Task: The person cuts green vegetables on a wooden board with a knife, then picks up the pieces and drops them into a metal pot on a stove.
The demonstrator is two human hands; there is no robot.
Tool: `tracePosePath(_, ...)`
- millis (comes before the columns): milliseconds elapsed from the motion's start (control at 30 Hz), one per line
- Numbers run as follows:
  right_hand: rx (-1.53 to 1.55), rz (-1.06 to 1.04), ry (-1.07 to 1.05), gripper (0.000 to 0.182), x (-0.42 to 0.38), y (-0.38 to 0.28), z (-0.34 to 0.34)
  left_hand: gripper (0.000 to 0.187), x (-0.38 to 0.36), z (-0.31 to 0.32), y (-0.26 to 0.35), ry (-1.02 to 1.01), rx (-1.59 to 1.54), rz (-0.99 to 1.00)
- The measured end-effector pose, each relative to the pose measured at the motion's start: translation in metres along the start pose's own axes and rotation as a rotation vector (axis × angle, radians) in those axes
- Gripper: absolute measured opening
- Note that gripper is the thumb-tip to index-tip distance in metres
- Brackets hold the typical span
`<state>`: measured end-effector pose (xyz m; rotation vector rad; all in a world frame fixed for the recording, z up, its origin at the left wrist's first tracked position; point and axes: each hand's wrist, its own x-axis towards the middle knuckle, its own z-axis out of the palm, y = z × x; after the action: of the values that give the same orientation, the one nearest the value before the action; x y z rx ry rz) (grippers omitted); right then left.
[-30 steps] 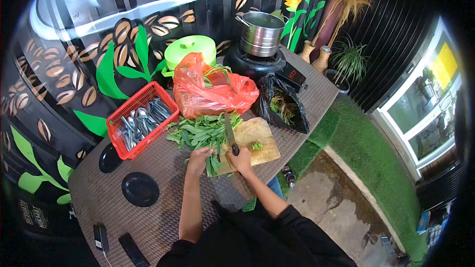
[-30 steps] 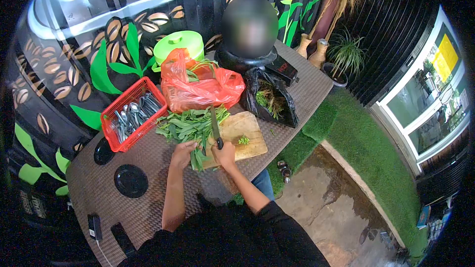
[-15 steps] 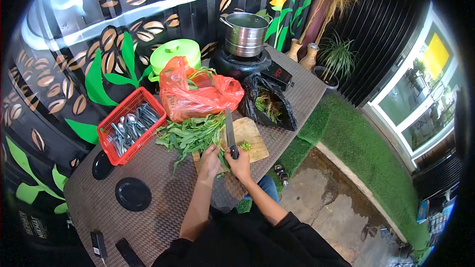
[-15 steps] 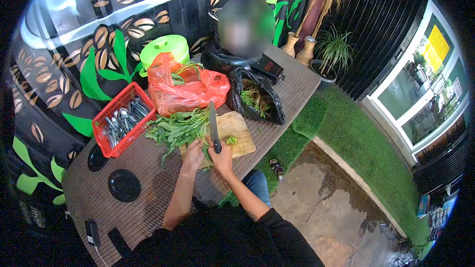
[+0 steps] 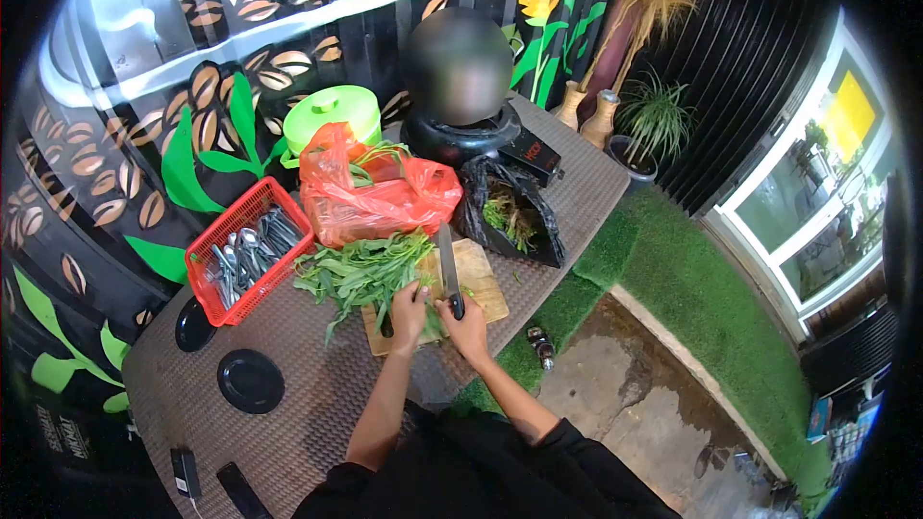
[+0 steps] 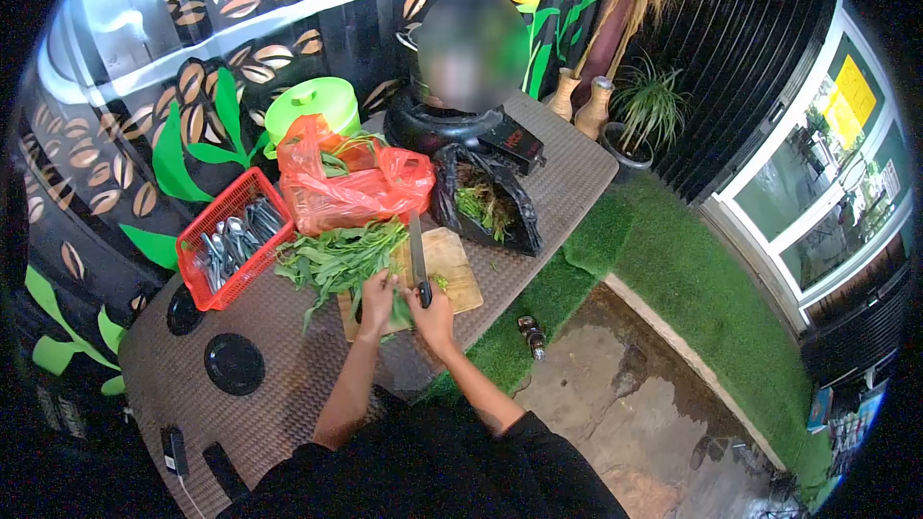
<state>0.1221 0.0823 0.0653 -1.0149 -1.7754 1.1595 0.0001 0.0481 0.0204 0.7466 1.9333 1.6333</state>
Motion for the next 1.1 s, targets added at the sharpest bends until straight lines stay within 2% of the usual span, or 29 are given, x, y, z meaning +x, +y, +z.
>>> tracePosePath(67, -0.030, -0.008, 0.021, 0.029, -0.006, -0.002, -0.016, 0.016, -0.004, -0.005, 0.020, 0.041, 0.213, 0.431)
tracePosePath(100, -0.101, -0.009, 0.002, 0.031, -0.011, -0.006, -0.026, 0.028, -0.008, -0.013, 0.041, -0.062, 0.344, 0.434)
tracePosePath(133, -0.170, -0.011, -0.021, 0.034, -0.015, -0.007, -0.032, 0.028, -0.007, -0.014, 0.045, -0.063, 0.345, 0.428)
tracePosePath(200, -0.180, 0.007, -0.040, 0.035, -0.022, 0.012, -0.036, 0.029, -0.008, -0.014, 0.050, -0.069, 0.597, 0.614)
tracePosePath(233, -0.189, 0.019, -0.052, 0.036, -0.025, 0.021, -0.038, 0.033, -0.004, -0.012, 0.038, -0.091, 0.722, 0.600)
tracePosePath(367, -0.225, 0.060, -0.111, 0.034, -0.039, 0.042, -0.042, 0.038, -0.011, -0.003, -0.001, -0.114, 0.834, 0.593)
tracePosePath(433, -0.205, 0.108, -0.159, 0.033, -0.048, 0.048, -0.039, 0.046, -0.021, -0.003, -0.012, -0.018, 0.948, 0.743)
tracePosePath(467, -0.203, 0.114, -0.157, 0.033, -0.052, 0.051, -0.038, 0.046, -0.022, -0.003, -0.017, -0.024, 0.951, 0.742)
tracePosePath(533, -0.309, 0.182, -0.219, 0.033, -0.058, 0.058, -0.031, 0.052, -0.029, -0.002, -0.018, -0.108, 0.967, 0.605)
tracePosePath(667, -0.393, 0.208, -0.128, 0.034, -0.064, 0.037, -0.023, 0.049, -0.029, -0.003, -0.012, -0.152, 0.959, 0.573)
tracePosePath(733, -0.368, 0.300, -0.163, 0.034, -0.064, 0.024, -0.024, 0.044, -0.032, -0.004, -0.003, -0.162, 0.918, 0.569)
tracePosePath(867, -0.422, 0.341, -0.214, 0.036, -0.067, 0.031, -0.018, 0.042, -0.030, -0.007, -0.009, -0.190, 0.899, 0.578)
tracePosePath(1033, -0.643, 0.295, -0.218, 0.038, -0.063, 0.031, -0.017, 0.035, -0.020, -0.010, -0.020, -0.111, 0.774, 0.691)
tracePosePath(1100, -0.669, 0.287, -0.228, 0.038, -0.056, 0.031, -0.020, 0.030, -0.019, -0.008, -0.022, -0.093, 0.730, 0.665)
